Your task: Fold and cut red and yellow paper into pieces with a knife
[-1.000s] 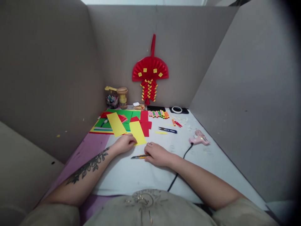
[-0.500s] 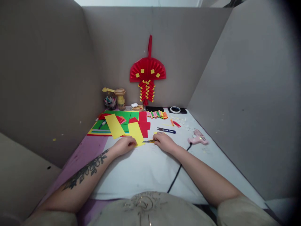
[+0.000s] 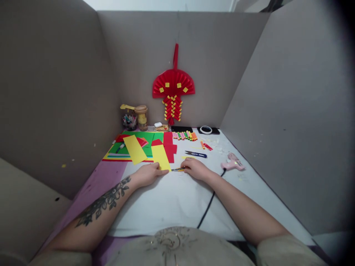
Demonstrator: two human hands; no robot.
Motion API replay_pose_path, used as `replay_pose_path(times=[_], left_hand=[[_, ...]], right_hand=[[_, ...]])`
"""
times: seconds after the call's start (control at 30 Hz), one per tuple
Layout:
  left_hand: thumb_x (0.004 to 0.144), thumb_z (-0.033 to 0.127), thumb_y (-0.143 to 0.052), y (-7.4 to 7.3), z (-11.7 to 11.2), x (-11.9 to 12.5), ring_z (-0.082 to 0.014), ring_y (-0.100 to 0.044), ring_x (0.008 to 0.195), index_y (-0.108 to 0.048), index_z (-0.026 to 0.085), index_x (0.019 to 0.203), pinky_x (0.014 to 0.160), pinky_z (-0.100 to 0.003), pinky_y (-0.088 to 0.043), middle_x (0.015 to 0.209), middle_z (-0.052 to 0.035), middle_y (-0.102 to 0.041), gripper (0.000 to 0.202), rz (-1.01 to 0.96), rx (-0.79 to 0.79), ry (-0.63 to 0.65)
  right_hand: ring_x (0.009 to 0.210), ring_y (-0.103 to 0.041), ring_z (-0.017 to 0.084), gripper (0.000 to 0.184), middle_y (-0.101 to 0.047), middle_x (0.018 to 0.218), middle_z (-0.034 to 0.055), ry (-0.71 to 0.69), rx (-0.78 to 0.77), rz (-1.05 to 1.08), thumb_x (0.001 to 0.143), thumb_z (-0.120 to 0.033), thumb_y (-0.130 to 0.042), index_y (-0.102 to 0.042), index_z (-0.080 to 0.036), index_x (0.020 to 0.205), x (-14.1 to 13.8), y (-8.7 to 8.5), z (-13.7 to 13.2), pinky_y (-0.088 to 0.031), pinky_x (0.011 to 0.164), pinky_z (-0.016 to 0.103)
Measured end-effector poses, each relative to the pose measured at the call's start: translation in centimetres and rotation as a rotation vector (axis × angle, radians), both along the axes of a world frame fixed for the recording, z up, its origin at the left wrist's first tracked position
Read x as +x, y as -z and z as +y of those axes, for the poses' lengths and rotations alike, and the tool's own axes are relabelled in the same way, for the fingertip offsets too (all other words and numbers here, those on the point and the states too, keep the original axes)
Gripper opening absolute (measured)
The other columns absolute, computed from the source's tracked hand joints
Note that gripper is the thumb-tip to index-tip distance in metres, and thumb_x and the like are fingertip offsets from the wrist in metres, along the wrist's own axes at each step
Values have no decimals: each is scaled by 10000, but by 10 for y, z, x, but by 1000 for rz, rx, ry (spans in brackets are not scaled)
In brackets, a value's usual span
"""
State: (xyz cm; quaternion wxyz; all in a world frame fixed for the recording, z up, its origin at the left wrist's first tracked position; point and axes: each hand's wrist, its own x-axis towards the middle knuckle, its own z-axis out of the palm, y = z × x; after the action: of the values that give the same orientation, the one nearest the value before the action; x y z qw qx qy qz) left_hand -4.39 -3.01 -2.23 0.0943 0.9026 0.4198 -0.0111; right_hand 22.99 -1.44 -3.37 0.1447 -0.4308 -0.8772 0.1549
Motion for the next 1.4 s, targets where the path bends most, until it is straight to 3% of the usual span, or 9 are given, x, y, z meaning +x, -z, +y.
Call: replay_pose_path(times=[0.37,0.6,0.8,0.93,1.03,1.17,1.4], left_hand=[[903,281,-303,2,0,2,-174,-508,704,-502,359,1274,655,-253,-331,930,-55,-539,428,64,2,-5],[912,250,-302,4,1,2,-158,-507,706,-431,413,1313,633,-237,-330,922,-44,-510,452,106,16,24],[888,227,-329,2,0,1,-165,-540,719,-466,412,1291,629,-244,-355,910,-44,-532,464,89,24,18],[862,188,-349,-3,-2,-1,-175,-581,820,-577,303,1203,698,-243,-396,949,-60,-602,426,-85,-10,-66],[832,203,-405,-6,-5,0,-177,-595,851,-654,213,1035,731,-244,-413,965,-63,-659,322,-233,-41,-153],[750,261,-518,-7,-9,5,-170,-591,724,-654,189,892,627,-238,-402,816,-40,-681,210,-275,-108,-236],[667,185,-497,0,-10,16,-142,-574,642,-637,161,724,550,-215,-374,721,-28,-667,153,-308,-237,-329]], right_hand=[[793,-529,153,196,-592,839,37,-31,-85,-16,754,-85,-552,-670,-193,868,0,-12,-10,-364,710,224],[802,-531,158,198,-601,834,40,-40,-68,3,743,-101,-550,-674,-187,872,-3,-11,-11,-366,717,227],[789,-531,150,212,-601,832,33,-53,-82,-3,735,-97,-541,-677,-191,868,-2,-10,-11,-369,706,222],[841,-535,160,220,-606,868,39,-22,-54,-5,754,-113,-544,-674,-202,908,-2,-9,-11,-376,728,227],[874,-538,167,203,-605,891,46,-10,-23,-19,777,-134,-547,-673,-206,919,-2,-8,-10,-380,752,234],[889,-536,169,201,-600,901,51,-17,9,-42,808,-157,-546,-674,-214,952,-1,-7,-10,-384,771,239],[885,-525,171,185,-602,903,53,-43,76,-25,824,-162,-547,-674,-215,948,-6,-2,-7,-386,790,256]])
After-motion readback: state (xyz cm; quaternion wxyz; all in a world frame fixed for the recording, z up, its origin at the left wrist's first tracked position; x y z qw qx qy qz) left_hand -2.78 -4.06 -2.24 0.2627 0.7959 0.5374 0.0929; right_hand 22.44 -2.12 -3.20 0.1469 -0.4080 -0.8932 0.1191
